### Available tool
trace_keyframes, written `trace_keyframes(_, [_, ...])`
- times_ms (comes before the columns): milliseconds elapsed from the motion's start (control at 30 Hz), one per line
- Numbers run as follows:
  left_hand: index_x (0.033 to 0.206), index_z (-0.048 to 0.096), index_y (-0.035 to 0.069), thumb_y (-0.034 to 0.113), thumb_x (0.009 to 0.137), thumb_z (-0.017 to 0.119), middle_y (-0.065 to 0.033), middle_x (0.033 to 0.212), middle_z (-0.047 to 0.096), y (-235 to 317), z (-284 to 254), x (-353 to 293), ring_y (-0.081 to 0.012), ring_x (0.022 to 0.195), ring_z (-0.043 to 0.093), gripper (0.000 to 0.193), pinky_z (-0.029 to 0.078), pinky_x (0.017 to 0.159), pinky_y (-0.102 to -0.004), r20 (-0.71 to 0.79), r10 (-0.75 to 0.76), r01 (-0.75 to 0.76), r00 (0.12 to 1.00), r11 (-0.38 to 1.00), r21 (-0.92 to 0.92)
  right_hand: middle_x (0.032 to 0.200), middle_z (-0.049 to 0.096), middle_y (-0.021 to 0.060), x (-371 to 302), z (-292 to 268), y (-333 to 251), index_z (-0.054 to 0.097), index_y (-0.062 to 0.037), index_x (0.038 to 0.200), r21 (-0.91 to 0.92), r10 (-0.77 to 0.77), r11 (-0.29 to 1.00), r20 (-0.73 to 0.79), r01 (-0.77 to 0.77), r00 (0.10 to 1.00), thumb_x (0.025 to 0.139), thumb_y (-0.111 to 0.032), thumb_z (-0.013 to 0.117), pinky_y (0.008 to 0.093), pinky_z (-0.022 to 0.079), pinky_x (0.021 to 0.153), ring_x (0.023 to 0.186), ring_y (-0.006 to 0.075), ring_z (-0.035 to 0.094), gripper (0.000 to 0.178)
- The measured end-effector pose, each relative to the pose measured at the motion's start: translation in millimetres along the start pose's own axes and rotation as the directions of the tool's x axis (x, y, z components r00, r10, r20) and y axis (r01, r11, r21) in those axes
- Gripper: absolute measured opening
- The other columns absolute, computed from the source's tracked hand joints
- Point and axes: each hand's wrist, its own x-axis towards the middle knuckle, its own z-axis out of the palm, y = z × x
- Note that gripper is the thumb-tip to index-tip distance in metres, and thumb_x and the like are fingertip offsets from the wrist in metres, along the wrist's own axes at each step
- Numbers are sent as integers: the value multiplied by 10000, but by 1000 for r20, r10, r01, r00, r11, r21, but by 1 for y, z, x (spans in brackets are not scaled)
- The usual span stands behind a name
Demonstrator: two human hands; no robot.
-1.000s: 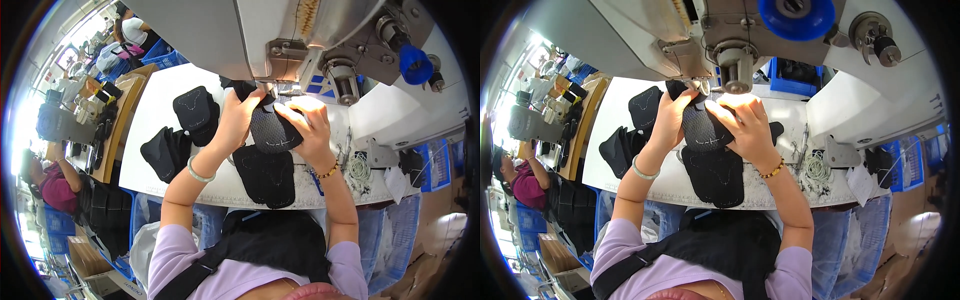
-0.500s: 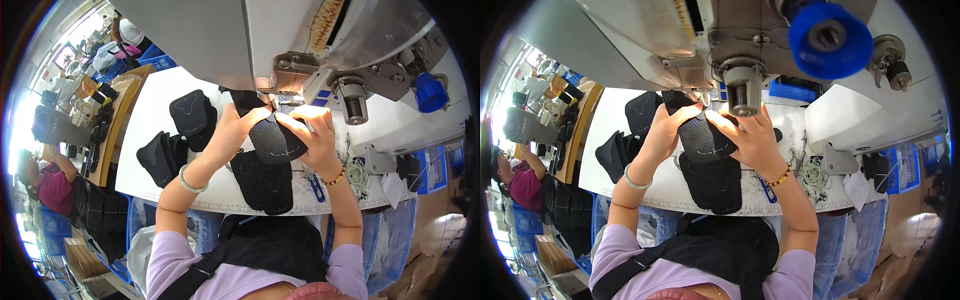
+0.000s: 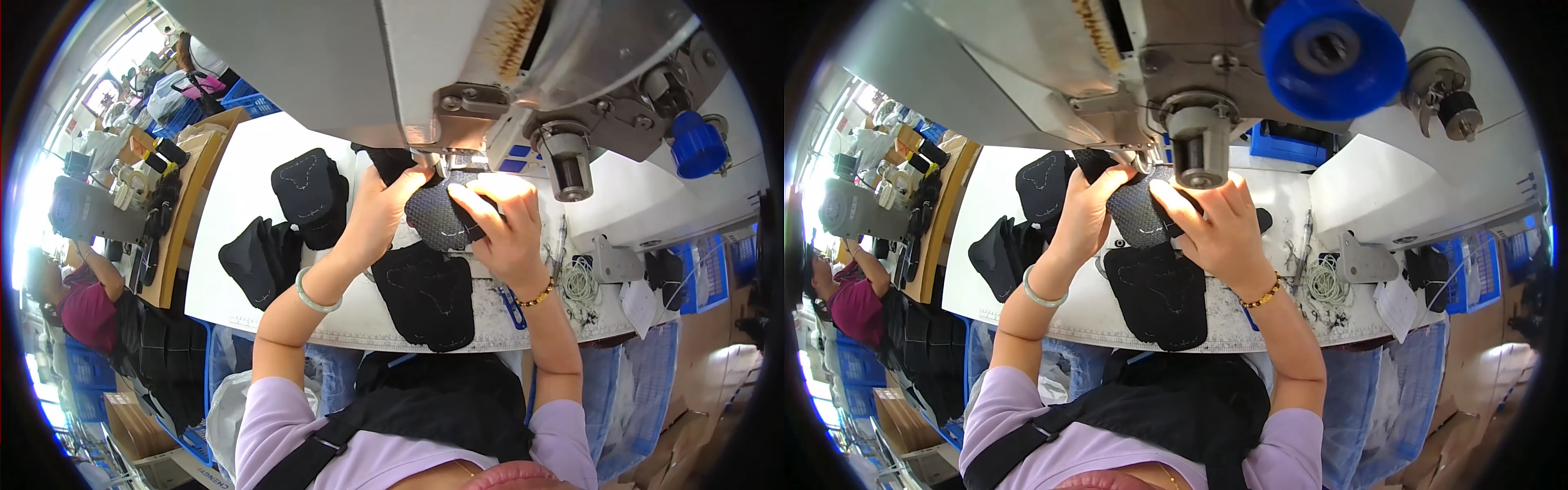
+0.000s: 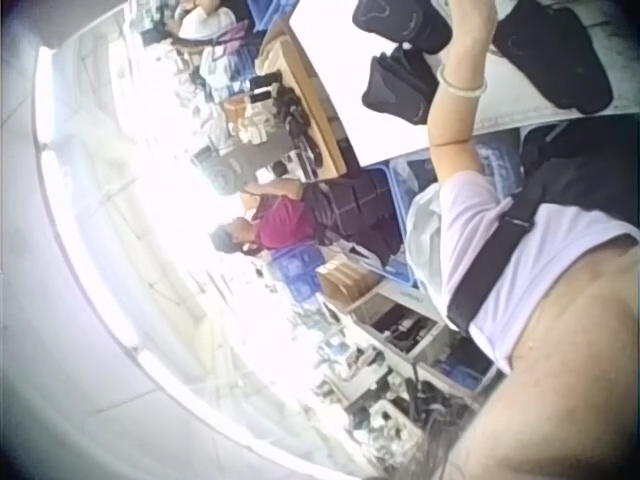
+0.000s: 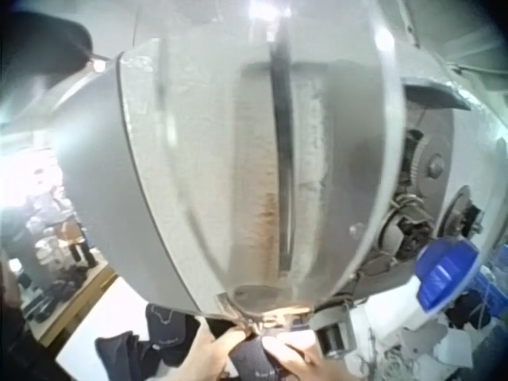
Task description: Operating a sewing machine to stitch a reinforced patch onto a shoe component.
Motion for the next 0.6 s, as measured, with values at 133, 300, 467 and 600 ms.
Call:
trace_keyframes(133, [962,617,25,139,902,536,9,810,607,3,8,-7,-42,612,528,152,406,508,-198,-65,5,5,998,990,144,988,583,19,-7,2,1,664,-109,1023,3,-51,999,-62,51,997,572,-6,580,360,412,843,931,222,549,471])
trace_keyframes(300, [988,622,42,152,899,542,14,790,615,-5,15,-8,-27,567,507,163,376,454,-191,-130,56,-46,990,996,80,988,593,19,-5,0,1,663,-101,1006,-2,-64,998,-71,64,995,569,-8,570,368,410,842,914,218,557,456])
trace_keyframes(467, [936,653,36,171,897,539,17,790,617,-4,16,-11,-27,607,517,181,380,466,-195,-178,54,-37,983,995,98,1004,603,28,-2,-1,-1,661,-88,1002,-27,-93,996,-85,91,992,575,-15,570,374,407,848,919,215,567,442])
trace_keyframes(600, [925,658,27,179,897,536,21,773,612,-1,20,-15,-24,608,510,197,376,469,-198,-211,47,-27,976,995,98,1002,599,25,-1,-3,-5,657,-98,986,-55,-90,995,-69,86,994,613,-50,635,355,419,816,875,182,553,376])
